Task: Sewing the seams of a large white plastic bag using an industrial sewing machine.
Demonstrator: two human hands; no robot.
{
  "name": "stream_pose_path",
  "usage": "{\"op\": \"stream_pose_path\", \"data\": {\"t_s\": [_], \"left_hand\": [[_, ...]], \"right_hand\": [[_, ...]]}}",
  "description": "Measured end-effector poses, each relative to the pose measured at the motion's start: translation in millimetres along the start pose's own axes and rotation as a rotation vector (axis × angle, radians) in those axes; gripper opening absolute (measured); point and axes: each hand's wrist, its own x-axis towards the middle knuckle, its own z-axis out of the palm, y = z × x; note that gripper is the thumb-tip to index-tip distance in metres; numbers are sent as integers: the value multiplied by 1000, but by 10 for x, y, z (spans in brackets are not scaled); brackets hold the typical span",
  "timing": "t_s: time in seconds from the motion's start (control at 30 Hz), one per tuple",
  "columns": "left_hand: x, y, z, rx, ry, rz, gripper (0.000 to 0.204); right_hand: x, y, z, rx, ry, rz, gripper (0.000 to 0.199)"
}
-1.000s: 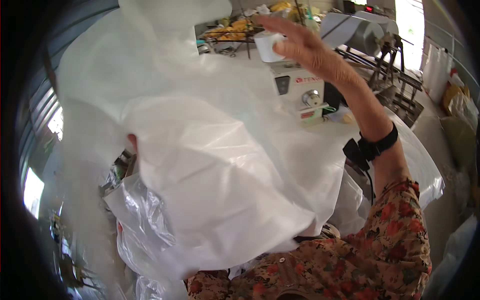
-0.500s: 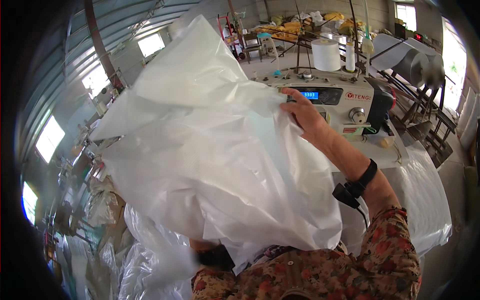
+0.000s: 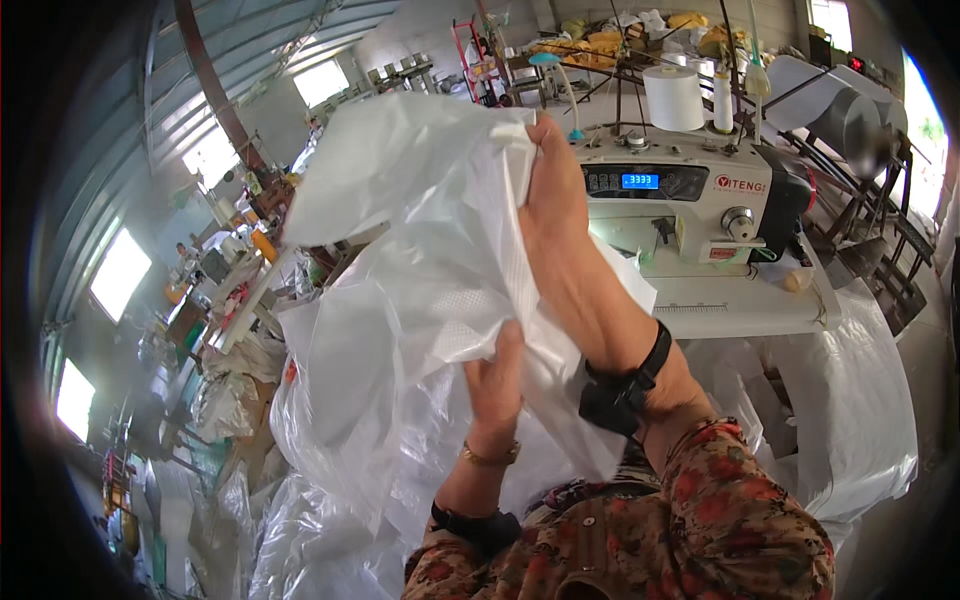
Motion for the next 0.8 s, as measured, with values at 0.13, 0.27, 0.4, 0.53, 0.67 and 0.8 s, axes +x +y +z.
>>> {"op": "stream_pose_path", "data": {"t_s": [0.13,0.27,0.4,0.53,0.67,0.8], "left_hand": [[467,405,-935,214,272,31,41],[587,1282,-1180,-156,154,53,58],[251,1458,-1490,124,205,291,58],[170,1821,-1227,166,380,139,58],[254,1839,-1266,-34,629,-321,59],[39,1929,-1567,124,651,-363,62]], "right_hand": [[-466,-242,372,-39,150,-75,41],[-1069,-372,-324,-797,-124,83,54],[-1464,-593,-385,-1434,-857,834,49],[-1254,-591,-651,-1179,-320,715,65],[-907,-206,-1201,-1365,-128,584,86],[-660,216,-1312,-1411,49,775,100]]}}
